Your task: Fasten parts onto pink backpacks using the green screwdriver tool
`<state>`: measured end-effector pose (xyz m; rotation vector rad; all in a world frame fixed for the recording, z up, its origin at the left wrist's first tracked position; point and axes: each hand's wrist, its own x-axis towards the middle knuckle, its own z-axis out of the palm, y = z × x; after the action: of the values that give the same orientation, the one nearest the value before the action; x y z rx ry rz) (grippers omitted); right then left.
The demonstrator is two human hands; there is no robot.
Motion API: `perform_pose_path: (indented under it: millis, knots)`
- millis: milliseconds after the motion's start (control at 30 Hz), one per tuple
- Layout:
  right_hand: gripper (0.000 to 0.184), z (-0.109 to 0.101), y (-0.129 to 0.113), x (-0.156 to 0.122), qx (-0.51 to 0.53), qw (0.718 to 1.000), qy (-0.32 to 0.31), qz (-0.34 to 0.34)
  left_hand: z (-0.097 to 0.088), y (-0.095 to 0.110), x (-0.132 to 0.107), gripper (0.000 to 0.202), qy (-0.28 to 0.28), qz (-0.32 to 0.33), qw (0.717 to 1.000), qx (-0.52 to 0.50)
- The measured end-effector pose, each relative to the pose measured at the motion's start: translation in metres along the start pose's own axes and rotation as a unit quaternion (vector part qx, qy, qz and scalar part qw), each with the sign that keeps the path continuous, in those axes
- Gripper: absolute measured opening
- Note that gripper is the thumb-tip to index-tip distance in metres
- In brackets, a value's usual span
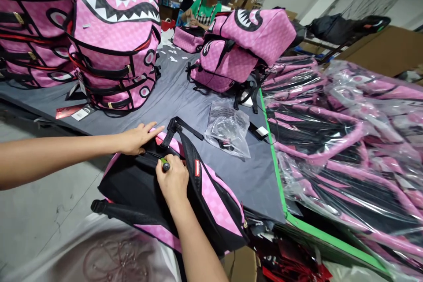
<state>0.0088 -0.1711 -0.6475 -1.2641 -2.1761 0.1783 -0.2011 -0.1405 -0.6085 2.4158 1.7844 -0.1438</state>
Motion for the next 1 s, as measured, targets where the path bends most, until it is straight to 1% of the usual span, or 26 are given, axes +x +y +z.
perform_pose_path:
  millis: [67, 100, 167, 233, 267, 333, 367, 467, 567, 667, 767, 900, 1000]
  knots:
    - [0.014, -0.003, 0.0, -0.001, 0.01, 1.0, -0.01, 0.002, 0.001, -0.002, -0.005, 0.11, 0.007, 0.012, 1.0, -0.008]
    - [0.013, -0.005, 0.0, -0.001, 0.017, 1.0, -0.015, 0.002, 0.002, -0.002, -0.007, 0.11, 0.018, 0.003, 1.0, -0.012]
    - [0.012, -0.008, 0.001, -0.001, 0.036, 0.999, -0.024, 0.001, 0.002, -0.001, -0.012, 0.11, 0.03, -0.054, 0.998, -0.028]
    - [0.009, -0.011, 0.004, -0.002, 0.058, 0.998, -0.028, -0.005, 0.002, 0.001, -0.014, 0.106, 0.01, -0.121, 0.991, -0.053]
    - [0.008, -0.012, 0.005, -0.001, 0.066, 0.997, -0.03, -0.008, 0.001, 0.001, -0.014, 0.105, -0.01, -0.137, 0.988, -0.064]
    - [0.009, -0.014, 0.007, -0.001, 0.075, 0.997, -0.034, -0.012, 0.0, -0.001, -0.011, 0.103, -0.046, -0.129, 0.988, -0.075]
    - [0.011, -0.014, 0.007, 0.0, 0.075, 0.996, -0.039, -0.01, -0.001, -0.001, -0.009, 0.103, -0.054, -0.12, 0.989, -0.073]
    - [0.017, -0.012, 0.002, 0.004, 0.082, 0.995, -0.055, 0.005, -0.003, -0.003, -0.005, 0.103, -0.069, -0.111, 0.989, -0.064]
    - [0.013, -0.004, -0.008, 0.009, 0.129, 0.99, -0.059, 0.013, -0.005, -0.003, -0.005, 0.103, -0.079, -0.106, 0.989, -0.067]
    - [0.014, 0.006, -0.017, 0.014, 0.161, 0.984, -0.072, 0.005, -0.005, -0.005, -0.005, 0.104, -0.085, -0.101, 0.988, -0.079]
    - [0.016, 0.012, -0.02, 0.018, 0.158, 0.982, -0.1, 0.017, -0.002, -0.009, -0.003, 0.104, -0.088, -0.099, 0.987, -0.094]
    - [0.016, 0.014, -0.022, 0.021, 0.157, 0.98, -0.119, 0.025, 0.003, -0.012, 0.0, 0.105, -0.072, -0.101, 0.986, -0.111]
    - [0.018, 0.013, -0.025, 0.02, 0.137, 0.984, -0.114, 0.015, 0.006, -0.012, 0.0, 0.106, -0.063, -0.099, 0.986, -0.116]
